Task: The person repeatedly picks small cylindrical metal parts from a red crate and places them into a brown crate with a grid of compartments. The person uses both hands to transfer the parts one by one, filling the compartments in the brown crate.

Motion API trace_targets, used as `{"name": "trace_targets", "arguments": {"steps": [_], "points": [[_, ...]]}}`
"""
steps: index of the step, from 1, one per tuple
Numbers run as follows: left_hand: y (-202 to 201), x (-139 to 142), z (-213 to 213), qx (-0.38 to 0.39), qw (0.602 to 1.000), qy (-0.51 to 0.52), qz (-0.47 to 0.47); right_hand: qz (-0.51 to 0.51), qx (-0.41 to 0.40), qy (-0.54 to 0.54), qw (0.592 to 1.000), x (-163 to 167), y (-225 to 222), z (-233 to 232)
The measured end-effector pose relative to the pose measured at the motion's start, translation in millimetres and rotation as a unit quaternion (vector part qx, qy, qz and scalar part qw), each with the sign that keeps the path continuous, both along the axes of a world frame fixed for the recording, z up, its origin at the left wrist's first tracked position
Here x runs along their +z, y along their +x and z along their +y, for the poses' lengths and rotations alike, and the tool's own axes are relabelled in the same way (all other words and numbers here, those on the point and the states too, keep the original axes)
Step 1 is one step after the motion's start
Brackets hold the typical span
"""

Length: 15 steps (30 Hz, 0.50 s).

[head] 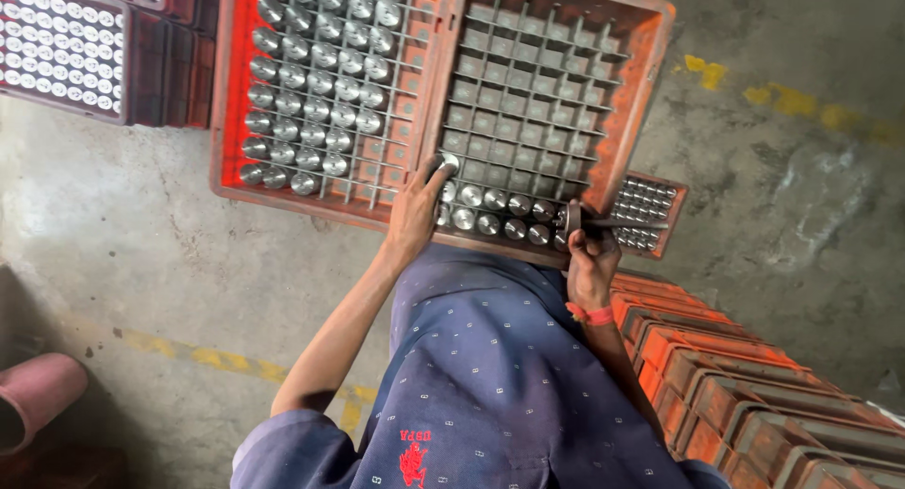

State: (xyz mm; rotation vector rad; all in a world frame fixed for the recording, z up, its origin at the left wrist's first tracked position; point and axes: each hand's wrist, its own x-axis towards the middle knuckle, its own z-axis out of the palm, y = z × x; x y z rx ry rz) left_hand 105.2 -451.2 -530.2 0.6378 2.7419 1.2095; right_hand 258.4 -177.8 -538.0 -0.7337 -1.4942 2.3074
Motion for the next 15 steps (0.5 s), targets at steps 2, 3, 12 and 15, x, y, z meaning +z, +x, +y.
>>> {"name": "trace_targets", "arguments": {"steps": [2, 3, 12, 15], "points": [[-4, 0, -17, 0.037, 0.998, 0.013, -0.044, 0.009, -0.005, -0.020, 1.000, -6, 1, -10], [-7, 1, -32, 0.058, 0.996, -0.004, -0.063, 0.000, -0.015, -0.034, 0.999, -9, 3, -16], [-46, -20, -137, 0.165, 0.962, -0.212, -0.043, -0.004, 0.033, -0.055, 0.998, -22, -10, -54], [-53, -38, -142, 0.147, 0.961, -0.226, -0.065, -0.025, 0.059, -0.050, 0.997, -17, -27, -68]]}}
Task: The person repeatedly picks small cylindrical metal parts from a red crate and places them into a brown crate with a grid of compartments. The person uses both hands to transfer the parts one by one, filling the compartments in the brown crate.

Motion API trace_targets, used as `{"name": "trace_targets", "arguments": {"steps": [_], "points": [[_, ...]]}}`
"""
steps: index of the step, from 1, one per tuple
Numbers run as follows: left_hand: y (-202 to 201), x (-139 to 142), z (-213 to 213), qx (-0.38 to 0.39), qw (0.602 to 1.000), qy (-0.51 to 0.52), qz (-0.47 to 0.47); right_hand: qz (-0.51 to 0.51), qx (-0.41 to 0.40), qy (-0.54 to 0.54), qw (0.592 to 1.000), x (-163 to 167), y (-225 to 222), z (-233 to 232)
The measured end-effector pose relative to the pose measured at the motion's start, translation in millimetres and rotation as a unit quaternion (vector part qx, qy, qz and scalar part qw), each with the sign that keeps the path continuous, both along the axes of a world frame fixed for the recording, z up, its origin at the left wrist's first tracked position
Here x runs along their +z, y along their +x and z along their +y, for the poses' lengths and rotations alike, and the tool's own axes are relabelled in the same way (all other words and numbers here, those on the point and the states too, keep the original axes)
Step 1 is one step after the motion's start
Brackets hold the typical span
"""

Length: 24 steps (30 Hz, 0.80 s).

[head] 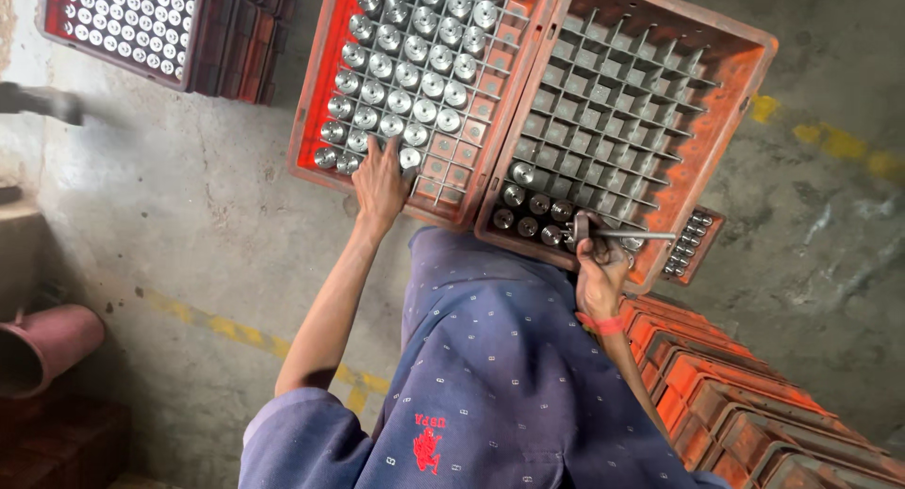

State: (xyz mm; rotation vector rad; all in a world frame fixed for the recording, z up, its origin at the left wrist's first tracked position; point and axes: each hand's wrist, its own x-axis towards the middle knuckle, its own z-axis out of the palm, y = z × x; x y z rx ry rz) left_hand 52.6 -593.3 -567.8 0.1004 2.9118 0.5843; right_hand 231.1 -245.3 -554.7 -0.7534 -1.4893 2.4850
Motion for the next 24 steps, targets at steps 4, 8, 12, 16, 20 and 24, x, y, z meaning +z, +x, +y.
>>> {"name": "trace_targets", "arguments": {"steps": [4, 8, 12, 16, 20, 24], "points": [[-9, -7, 3, -0.029, 0.999, -0.033, -0.001, 0.008, 0.040, -0.016, 0.999, 10, -19, -13], [-7, 29, -6, -0.044, 0.998, 0.042, 0.014, -0.008, 0.043, -0.014, 0.999, 11, -15, -14], [9, 87, -27, -0.039, 0.979, 0.187, 0.067, 0.014, 0.039, -0.015, 0.999, 8, 5, -4], [19, 97, 6, 0.028, 0.859, 0.509, 0.046, -0.029, 0.054, -0.012, 0.998, 12, 15, 2], [44, 67, 100, 0.121, 0.835, 0.488, -0.223, -0.041, 0.091, 0.043, 0.994, 30, 10, -1], [96, 67, 154, -0.023, 0.919, 0.360, -0.161, 0.018, 0.106, 0.024, 0.994, 57, 4, 2]]}}
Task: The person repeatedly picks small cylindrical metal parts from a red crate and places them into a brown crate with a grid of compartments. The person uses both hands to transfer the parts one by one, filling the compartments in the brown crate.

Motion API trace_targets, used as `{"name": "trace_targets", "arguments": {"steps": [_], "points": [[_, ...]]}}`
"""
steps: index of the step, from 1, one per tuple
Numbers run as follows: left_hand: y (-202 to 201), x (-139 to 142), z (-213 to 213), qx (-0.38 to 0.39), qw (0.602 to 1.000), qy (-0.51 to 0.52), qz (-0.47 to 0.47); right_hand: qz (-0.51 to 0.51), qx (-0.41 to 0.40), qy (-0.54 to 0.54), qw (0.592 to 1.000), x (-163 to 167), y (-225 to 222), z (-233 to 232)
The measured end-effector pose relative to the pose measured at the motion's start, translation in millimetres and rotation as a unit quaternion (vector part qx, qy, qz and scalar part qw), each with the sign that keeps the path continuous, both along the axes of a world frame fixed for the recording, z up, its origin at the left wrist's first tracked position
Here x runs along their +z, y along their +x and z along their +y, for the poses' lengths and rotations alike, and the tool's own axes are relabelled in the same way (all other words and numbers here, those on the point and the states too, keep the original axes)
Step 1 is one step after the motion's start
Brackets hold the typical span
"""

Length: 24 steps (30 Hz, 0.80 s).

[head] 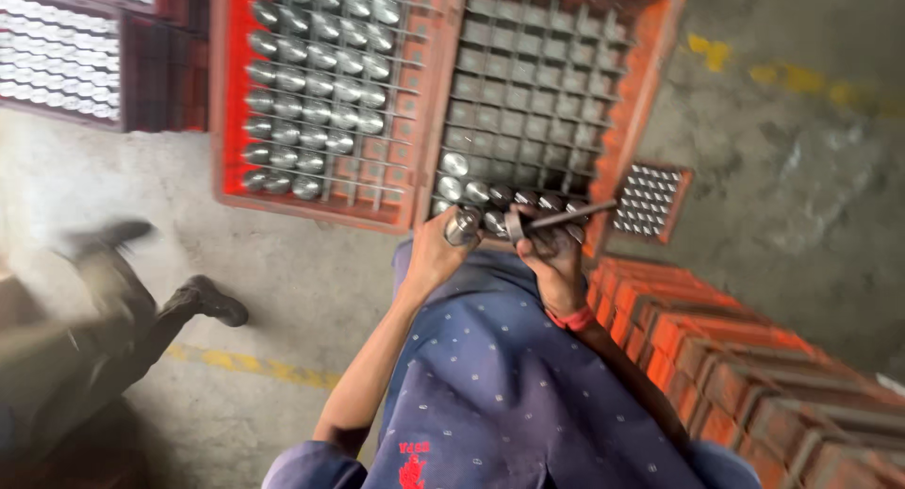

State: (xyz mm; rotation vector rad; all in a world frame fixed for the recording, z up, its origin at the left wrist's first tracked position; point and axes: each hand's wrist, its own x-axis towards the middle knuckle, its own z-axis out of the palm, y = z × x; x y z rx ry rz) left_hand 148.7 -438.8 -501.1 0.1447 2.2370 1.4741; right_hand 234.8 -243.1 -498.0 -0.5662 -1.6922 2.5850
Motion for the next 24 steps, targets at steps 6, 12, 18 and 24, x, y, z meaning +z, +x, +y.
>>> {"name": "trace_targets", "arguments": {"steps": [6, 12, 18, 24], "points": [[23, 28, 33, -0.109, 0.990, -0.085, 0.006, -0.005, 0.038, -0.012, 0.999, 32, 13, 18], [21, 29, 54, -0.228, 0.971, -0.077, 0.014, 0.052, 0.101, 0.056, 0.992, 22, 32, 41], [15, 10, 48, -0.238, 0.969, -0.063, -0.019, -0.001, 0.037, 0.033, 0.999, -11, 34, 64], [-24, -19, 21, -0.102, 0.974, -0.147, 0.140, 0.019, -0.128, 0.048, 0.990, -30, 26, 86]]}}
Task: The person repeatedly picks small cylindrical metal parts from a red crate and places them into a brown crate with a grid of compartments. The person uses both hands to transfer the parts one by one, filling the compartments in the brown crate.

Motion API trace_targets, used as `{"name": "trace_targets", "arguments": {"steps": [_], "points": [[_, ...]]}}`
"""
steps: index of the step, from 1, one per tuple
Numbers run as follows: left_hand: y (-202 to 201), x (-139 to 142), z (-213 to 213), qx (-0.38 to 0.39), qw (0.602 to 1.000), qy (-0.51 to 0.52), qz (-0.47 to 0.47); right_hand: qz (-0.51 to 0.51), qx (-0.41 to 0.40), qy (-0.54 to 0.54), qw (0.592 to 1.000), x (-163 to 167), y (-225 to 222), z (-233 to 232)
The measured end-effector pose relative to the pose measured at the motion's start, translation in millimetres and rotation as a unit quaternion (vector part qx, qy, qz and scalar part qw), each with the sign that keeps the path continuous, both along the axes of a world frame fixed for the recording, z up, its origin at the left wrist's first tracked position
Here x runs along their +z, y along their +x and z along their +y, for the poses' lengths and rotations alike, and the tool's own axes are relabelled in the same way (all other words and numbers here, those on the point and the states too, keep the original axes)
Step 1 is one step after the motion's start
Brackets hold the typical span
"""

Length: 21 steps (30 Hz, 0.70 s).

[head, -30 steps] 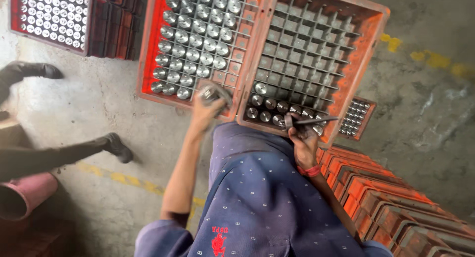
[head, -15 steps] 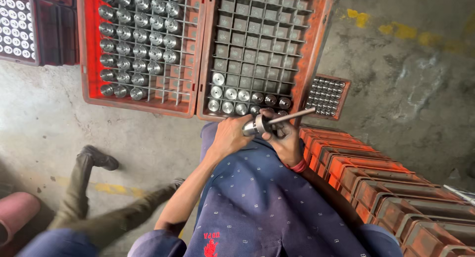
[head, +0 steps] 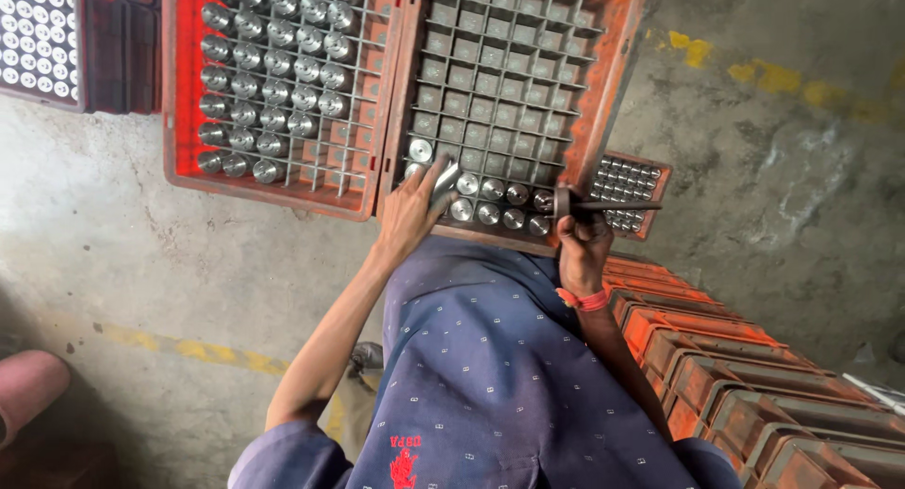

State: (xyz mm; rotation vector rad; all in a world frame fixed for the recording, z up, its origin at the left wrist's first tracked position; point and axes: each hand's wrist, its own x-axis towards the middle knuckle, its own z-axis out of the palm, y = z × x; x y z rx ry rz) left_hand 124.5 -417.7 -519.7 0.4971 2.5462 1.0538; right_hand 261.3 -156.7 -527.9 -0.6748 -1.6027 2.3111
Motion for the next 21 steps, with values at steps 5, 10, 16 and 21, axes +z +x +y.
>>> {"name": "trace_targets", "arguments": {"steps": [5, 10, 16, 21], "points": [[-9, -20, -11, -0.034, 0.984, 0.067, 0.162, -0.015, -0.018, 0.012, 1.000, -8, 2, -9], [-13, -25, -39, 0.096, 0.989, 0.105, 0.029, 0.004, -0.029, -0.076, 0.997, -26, 0, -32], [-72, -20, -113, 0.172, 0.972, -0.028, 0.155, 0.005, -0.020, -0.100, 0.995, -30, -6, -55], [-111, -35, -128, 0.122, 0.960, -0.093, 0.236, 0.016, -0.005, -0.097, 0.995, -18, -27, -81]]}}
